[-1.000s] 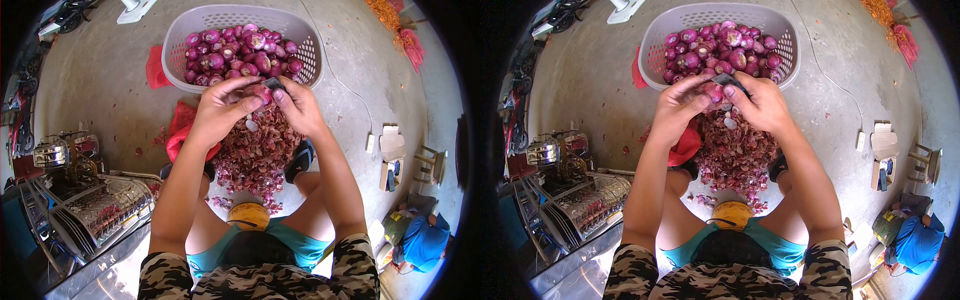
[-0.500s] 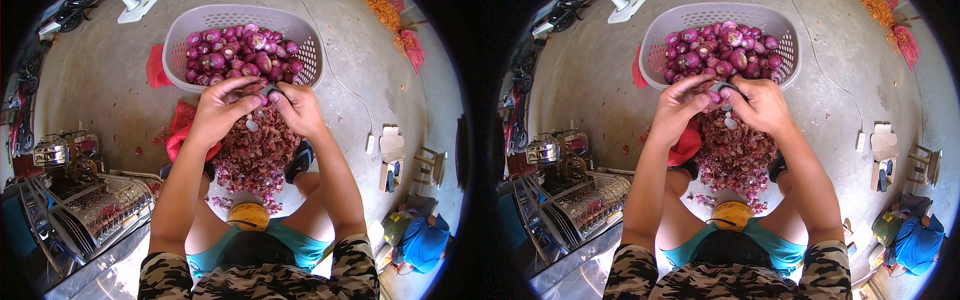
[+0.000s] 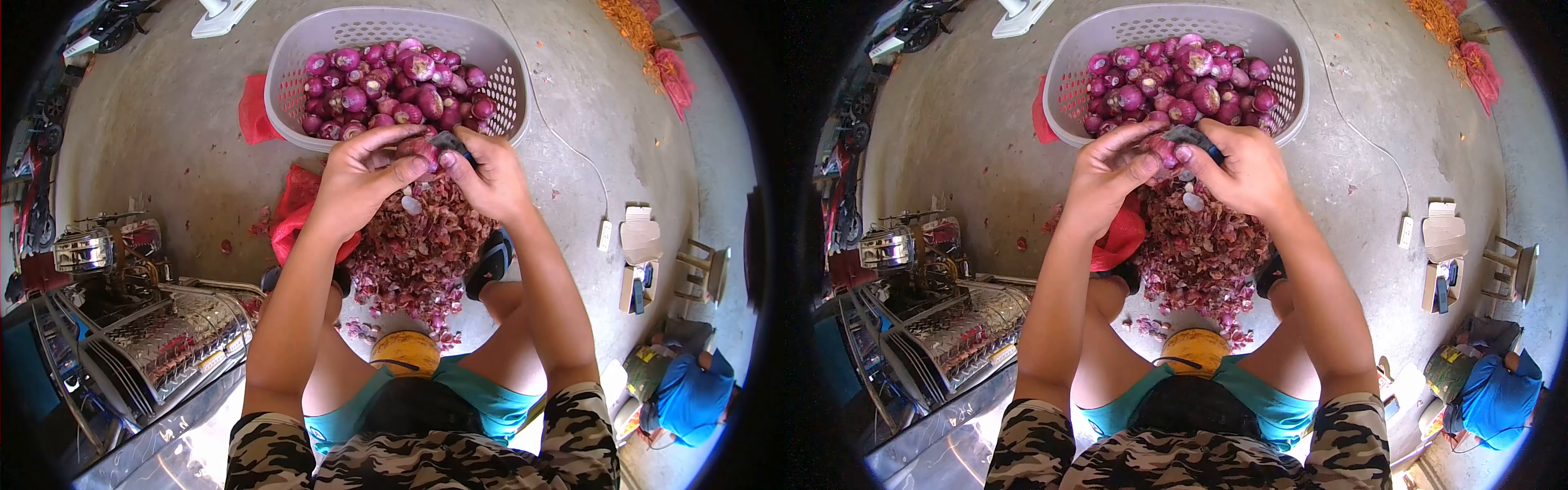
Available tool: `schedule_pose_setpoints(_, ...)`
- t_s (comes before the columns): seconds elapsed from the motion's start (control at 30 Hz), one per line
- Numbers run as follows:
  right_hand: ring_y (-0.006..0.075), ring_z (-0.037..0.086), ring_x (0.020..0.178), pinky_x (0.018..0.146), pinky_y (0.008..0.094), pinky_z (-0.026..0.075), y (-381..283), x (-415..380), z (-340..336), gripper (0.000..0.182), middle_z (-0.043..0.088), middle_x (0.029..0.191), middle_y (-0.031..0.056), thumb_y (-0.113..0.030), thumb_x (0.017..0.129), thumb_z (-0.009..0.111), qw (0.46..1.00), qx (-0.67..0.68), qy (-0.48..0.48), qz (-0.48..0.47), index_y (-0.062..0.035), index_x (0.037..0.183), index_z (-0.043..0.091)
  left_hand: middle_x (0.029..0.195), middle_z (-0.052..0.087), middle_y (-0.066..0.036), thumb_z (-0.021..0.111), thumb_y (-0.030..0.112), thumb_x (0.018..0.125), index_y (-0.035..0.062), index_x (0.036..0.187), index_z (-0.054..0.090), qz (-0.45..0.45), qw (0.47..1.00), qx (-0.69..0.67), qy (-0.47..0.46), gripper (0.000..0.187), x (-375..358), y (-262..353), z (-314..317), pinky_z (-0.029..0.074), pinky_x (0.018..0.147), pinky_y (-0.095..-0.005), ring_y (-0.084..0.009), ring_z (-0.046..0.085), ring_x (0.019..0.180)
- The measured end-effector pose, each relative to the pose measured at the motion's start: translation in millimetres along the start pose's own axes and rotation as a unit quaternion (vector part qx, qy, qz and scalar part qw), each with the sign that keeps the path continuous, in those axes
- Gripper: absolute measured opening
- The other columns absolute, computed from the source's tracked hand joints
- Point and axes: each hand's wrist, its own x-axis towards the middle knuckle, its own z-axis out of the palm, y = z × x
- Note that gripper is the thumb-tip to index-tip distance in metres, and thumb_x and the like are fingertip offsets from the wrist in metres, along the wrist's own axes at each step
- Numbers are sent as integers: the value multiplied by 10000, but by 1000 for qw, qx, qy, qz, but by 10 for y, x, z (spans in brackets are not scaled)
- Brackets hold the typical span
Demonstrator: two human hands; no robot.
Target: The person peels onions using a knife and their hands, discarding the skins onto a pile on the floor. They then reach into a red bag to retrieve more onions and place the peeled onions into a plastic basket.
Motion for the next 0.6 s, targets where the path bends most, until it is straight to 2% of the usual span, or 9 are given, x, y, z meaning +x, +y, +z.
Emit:
schedule_pose_setpoints(0.13,361,559,577,522,408,435,-61,5,-5,295,536,603,176,-296,850,596,999,1,-25,20,-31,722,567,1017,648,-82,707,68,798,-15,1157,581,11,1000,13,4,390,15,-17,-22,512,781,-248,-118,611,889)
schedule_pose_setpoints(0.23,346,553,564,520,407,431,-108,8,-35,305,524,593,163,-280,860,587,1000,-4,-28,-7,-25,695,556,1042,641,-90,678,83,827,-14,1167,574,-1,1000,8,1,368,14,-8,-35,517,776,-256,-128,610,905)
schedule_pose_setpoints(0.43,330,541,551,511,398,419,-73,-13,-3,307,508,592,145,-276,846,609,998,17,-28,-62,-23,682,547,1076,628,-97,572,173,910,15,1228,519,-24,990,-136,-26,359,2,-76,-44,536,771,-301,-182,634,890)
schedule_pose_setpoints(0.6,331,536,556,524,402,423,-119,-7,-2,283,509,595,140,-269,831,622,991,-28,-52,-118,-35,691,544,1107,614,-98,559,239,917,24,1217,510,-34,989,-145,17,373,41,-71,-95,532,806,-326,-196,626,944)
